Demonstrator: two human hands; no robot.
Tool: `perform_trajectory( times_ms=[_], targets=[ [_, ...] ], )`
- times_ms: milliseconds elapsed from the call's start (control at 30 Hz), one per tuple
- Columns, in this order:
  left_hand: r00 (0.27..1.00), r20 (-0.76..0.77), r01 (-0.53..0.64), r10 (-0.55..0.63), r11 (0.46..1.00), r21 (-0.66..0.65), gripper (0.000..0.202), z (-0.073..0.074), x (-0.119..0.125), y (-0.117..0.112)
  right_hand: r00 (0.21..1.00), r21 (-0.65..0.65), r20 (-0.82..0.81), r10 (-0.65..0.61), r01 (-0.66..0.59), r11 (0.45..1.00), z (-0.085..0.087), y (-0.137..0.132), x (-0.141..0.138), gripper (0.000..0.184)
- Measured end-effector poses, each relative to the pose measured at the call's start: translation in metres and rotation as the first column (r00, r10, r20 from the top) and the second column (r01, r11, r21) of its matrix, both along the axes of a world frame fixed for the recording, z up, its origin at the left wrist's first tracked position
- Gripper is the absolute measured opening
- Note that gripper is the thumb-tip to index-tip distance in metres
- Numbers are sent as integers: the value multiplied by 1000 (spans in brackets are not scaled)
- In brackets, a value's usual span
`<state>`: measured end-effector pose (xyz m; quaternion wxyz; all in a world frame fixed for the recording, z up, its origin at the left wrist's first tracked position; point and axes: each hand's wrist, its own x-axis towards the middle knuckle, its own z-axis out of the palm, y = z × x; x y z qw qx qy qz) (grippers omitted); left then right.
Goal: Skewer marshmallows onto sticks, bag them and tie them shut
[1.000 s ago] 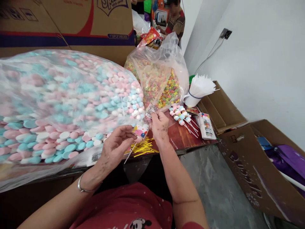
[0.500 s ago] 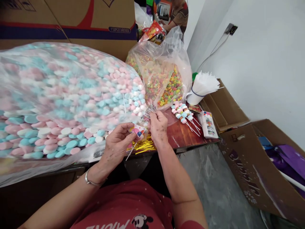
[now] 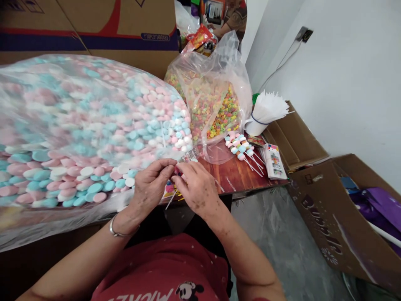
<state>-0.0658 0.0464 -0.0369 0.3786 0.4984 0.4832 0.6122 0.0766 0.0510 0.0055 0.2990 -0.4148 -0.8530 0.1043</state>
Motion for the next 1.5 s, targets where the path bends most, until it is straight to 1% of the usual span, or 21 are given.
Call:
perform_trajectory(
  times_ms=[200,300,367,467,500,533,567,633,700,767,800,867,933,1033,1100,1200,1267,1300,1333,1433,1500],
  targets=[
    [993,10,116,-115,993,-20,16,-4,-2,-3,997,43,56,-57,55,998,-11,2,-1,18],
    [987,-100,129,-126,991,21,18,-4,-2,-5,986,133,120,-120,103,986,-13,4,-1,22],
    [968,-221,145,-115,981,127,21,0,-4,-4,982,164,122,-143,122,979,-10,6,2,23],
    [913,-408,151,13,917,369,25,12,-12,2,998,47,-15,-64,64,997,2,7,9,20],
    [890,-454,180,37,887,426,28,17,-15,4,997,-26,-80,-23,21,999,7,7,12,19],
    [868,-496,237,20,862,449,30,21,-19,7,990,-106,-138,7,-22,994,12,7,15,18],
    [846,-533,312,-37,843,437,28,25,-22,9,983,-180,-185,20,-54,982,17,6,19,18],
    [797,-567,456,-210,824,336,14,30,-26,10,972,-298,-234,5,-77,952,24,6,25,19],
    [765,-546,511,-341,837,194,19,32,-27,10,969,-384,-245,-7,-90,919,29,6,29,18],
    [756,-500,521,-423,851,69,27,32,-27,8,969,-428,-245,38,-143,892,32,7,31,12],
    [753,-477,529,-454,848,29,29,31,-27,6,967,-428,-243,70,-172,887,32,7,32,11],
    [758,-430,543,-491,840,-2,31,31,-26,4,965,-378,-240,107,-194,905,32,8,31,11],
    [785,-348,541,-513,841,-19,31,31,-23,2,967,-311,-241,85,-160,937,30,8,30,14],
    [810,-136,567,-571,821,-67,24,28,-18,-1,965,-261,-260,42,-112,959,25,7,28,20],
    [812,-56,576,-581,813,-85,25,25,-16,-2,958,-250,-284,49,-123,960,21,7,28,25],
    [830,-97,544,-549,836,-74,28,18,-16,-3,949,-252,-309,66,-148,956,16,6,28,30],
    [841,-144,521,-522,852,-46,29,13,-17,-3,947,-245,-314,73,-155,957,13,5,29,25],
    [848,-170,505,-502,863,-30,29,11,-18,-3,942,-232,-327,71,-153,961,11,4,29,17],
    [854,-197,488,-481,873,-12,29,8,-19,-3,936,-210,-346,67,-146,967,10,3,30,10],
    [869,-276,440,-411,897,47,28,2,-19,-2,926,-107,-368,87,-135,985,7,2,33,30],
    [870,-309,426,-385,902,73,27,-1,-19,-2,938,-31,-307,159,-177,984,8,3,35,23]
  ],
)
